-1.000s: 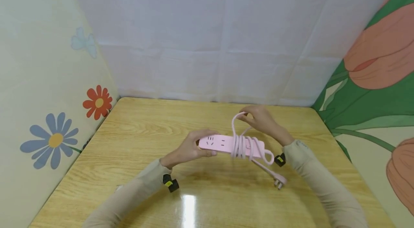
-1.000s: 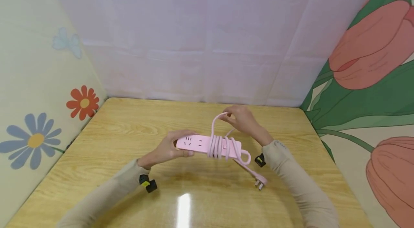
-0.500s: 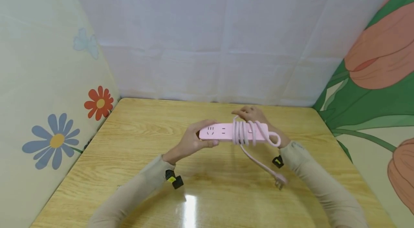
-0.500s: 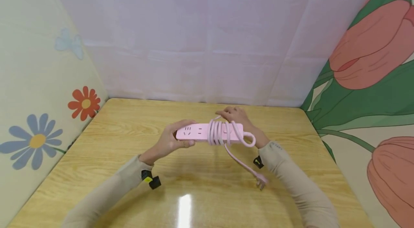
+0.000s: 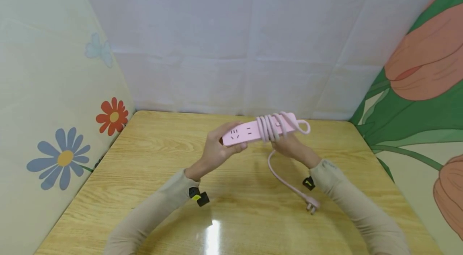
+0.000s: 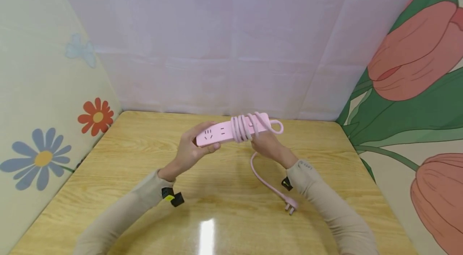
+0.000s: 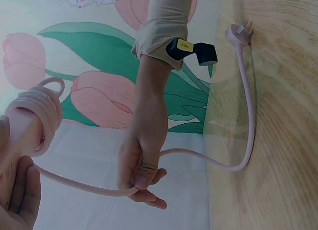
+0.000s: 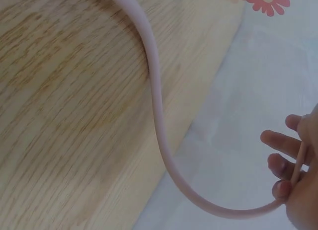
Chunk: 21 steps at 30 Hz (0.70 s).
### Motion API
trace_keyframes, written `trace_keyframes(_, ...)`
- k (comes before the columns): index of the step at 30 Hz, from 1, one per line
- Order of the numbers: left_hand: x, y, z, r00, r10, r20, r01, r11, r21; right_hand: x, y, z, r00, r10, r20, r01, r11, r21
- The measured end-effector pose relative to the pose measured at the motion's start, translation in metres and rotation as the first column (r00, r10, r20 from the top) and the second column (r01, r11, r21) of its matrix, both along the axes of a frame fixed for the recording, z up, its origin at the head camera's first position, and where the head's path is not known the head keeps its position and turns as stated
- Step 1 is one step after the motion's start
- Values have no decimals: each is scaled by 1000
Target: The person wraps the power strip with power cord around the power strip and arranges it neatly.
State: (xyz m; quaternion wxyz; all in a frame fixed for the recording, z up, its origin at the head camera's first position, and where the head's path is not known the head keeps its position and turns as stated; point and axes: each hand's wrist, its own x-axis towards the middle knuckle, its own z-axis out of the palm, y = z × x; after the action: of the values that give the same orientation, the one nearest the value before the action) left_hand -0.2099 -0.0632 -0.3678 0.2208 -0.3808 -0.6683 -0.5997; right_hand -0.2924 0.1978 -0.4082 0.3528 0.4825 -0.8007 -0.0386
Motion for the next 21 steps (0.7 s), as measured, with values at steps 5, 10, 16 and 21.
trace_keyframes(5, -4, 2, 3, 995, 83, -50, -81, 996, 36, -1, -14, 2, 981, 19, 192, -5, 997, -72)
trace_keyframes(10, -8, 2, 1, 985, 168, -44, -165, 985, 59, -1, -20, -3, 974, 114, 195, -96, 991, -96)
trace_keyframes(16, -10, 1, -2, 966, 252, -63, -248, 967, 64, 3, -19, -5, 955, 136, 264, -108, 987, -120)
trace_keyframes(21, -7, 1, 3, 947, 308, -95, -303, 951, 66, 3, -19, -3, 951, 125, 283, -103, 990, -92)
